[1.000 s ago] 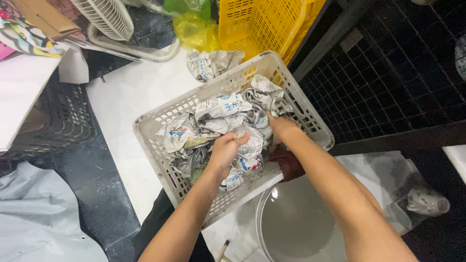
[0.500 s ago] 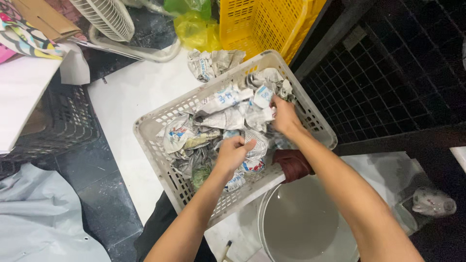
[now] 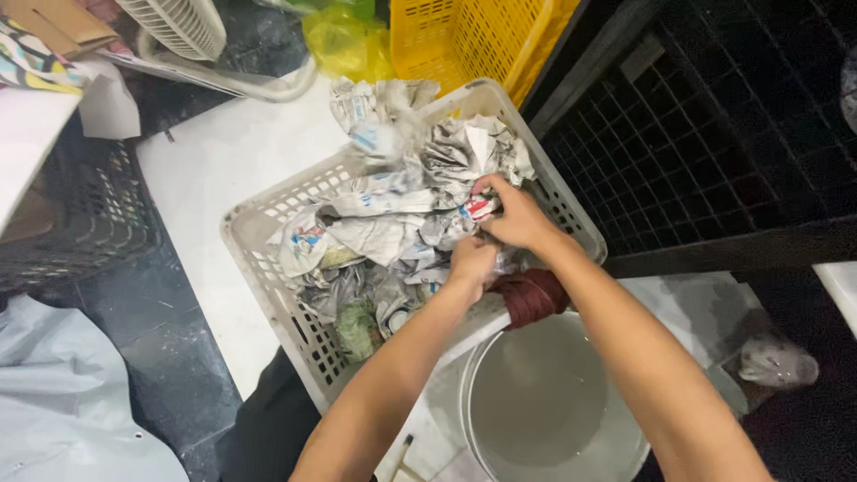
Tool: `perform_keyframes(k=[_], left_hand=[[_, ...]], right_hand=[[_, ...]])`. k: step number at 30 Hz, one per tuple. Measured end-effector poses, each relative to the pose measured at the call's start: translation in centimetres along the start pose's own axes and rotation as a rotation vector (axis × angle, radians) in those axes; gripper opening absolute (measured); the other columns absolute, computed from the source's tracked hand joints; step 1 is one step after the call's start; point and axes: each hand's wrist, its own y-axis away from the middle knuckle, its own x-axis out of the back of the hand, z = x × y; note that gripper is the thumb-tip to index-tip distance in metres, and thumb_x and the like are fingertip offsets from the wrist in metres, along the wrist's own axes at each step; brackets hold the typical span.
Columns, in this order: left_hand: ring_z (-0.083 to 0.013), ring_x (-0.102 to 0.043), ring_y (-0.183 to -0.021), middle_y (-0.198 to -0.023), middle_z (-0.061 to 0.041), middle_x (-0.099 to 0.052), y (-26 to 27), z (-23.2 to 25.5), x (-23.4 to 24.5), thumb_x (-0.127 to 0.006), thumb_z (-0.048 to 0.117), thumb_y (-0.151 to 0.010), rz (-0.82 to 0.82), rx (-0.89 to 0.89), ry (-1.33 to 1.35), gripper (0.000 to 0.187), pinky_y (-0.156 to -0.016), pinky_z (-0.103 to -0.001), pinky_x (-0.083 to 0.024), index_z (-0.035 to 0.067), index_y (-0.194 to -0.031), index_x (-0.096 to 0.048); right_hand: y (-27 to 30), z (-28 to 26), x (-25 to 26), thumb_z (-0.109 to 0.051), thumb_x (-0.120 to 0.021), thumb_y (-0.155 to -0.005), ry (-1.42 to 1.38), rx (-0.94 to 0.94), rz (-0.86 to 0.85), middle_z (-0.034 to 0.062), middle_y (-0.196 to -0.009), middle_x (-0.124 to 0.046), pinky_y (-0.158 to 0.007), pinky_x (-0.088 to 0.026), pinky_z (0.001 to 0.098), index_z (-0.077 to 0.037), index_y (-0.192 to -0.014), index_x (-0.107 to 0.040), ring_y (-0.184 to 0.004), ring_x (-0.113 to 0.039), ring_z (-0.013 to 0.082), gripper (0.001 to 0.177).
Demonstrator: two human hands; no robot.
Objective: The person sits on the floor and wraps small ceramic items, including a cup and a square dish, with newspaper sheets. They fold the paper around each item and place the wrapped pieces into a white plastic basket.
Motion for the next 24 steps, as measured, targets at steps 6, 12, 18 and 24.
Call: perform_keyframes(k=[6, 12, 18, 24], left_hand=[[-0.033, -0.064, -0.107, -0.117, -0.023, -0.066, -0.7, -1.8, 0.0, -0.07, 0.022, -0.09, 0.166, -0.002, -0.434, 0.045, -0.089, -0.043, -0.052, -0.005, -0.125, -0.062], [-0.0391, -0.065, -0.107, -0.115, -0.023, -0.069, 6.9, 5.1, 3.1, -0.068, 0.027, -0.085, -0.235, -0.329, -0.972, 0.047, -0.093, -0.045, -0.051, 0.012, -0.129, -0.065], [-0.0352, -0.069, -0.099, -0.103, -0.017, -0.074, 13.4, 18.0, 11.4, -0.078, 0.027, -0.081, 0.149, -0.989, -1.014, 0.033, -0.087, -0.045, -0.052, 0.009, -0.107, -0.072], [-0.037, -0.066, -0.1, -0.102, -0.016, -0.073, 14.4, 18.2, 15.7, -0.088, 0.026, -0.06, 0.345, -1.021, -1.413, 0.062, -0.087, -0.049, -0.045, 0.008, -0.116, -0.067]], right_hand=[[-0.3, 4.9, -2.5, -0.034, -0.076, -0.086, 0.215, 0.045, -0.228, 0.0246, -0.132, -0.065, -0.102, -0.049, 0.0411, -0.014, -0.148, -0.045, -0.121, -0.063, 0.0372, 0.072], [-1.0, 6.5, -3.2, -0.037, -0.075, -0.08, 0.251, -0.111, -0.442, 0.018, -0.144, -0.059, -0.106, -0.049, 0.0382, -0.022, -0.155, -0.042, -0.129, -0.062, 0.0322, 0.084], [2.2, 3.1, 0.2, -0.048, -0.078, -0.079, 0.282, -0.132, -0.446, 0.0173, -0.14, -0.061, -0.108, -0.046, 0.037, -0.031, -0.148, -0.052, -0.127, -0.063, 0.0316, 0.075], [6.3, -2.5, 4.1, -0.049, -0.071, -0.086, 0.329, -0.163, -0.307, 0.0184, -0.129, -0.069, -0.106, -0.05, 0.0401, -0.032, -0.139, -0.067, -0.124, -0.065, 0.0334, 0.055]])
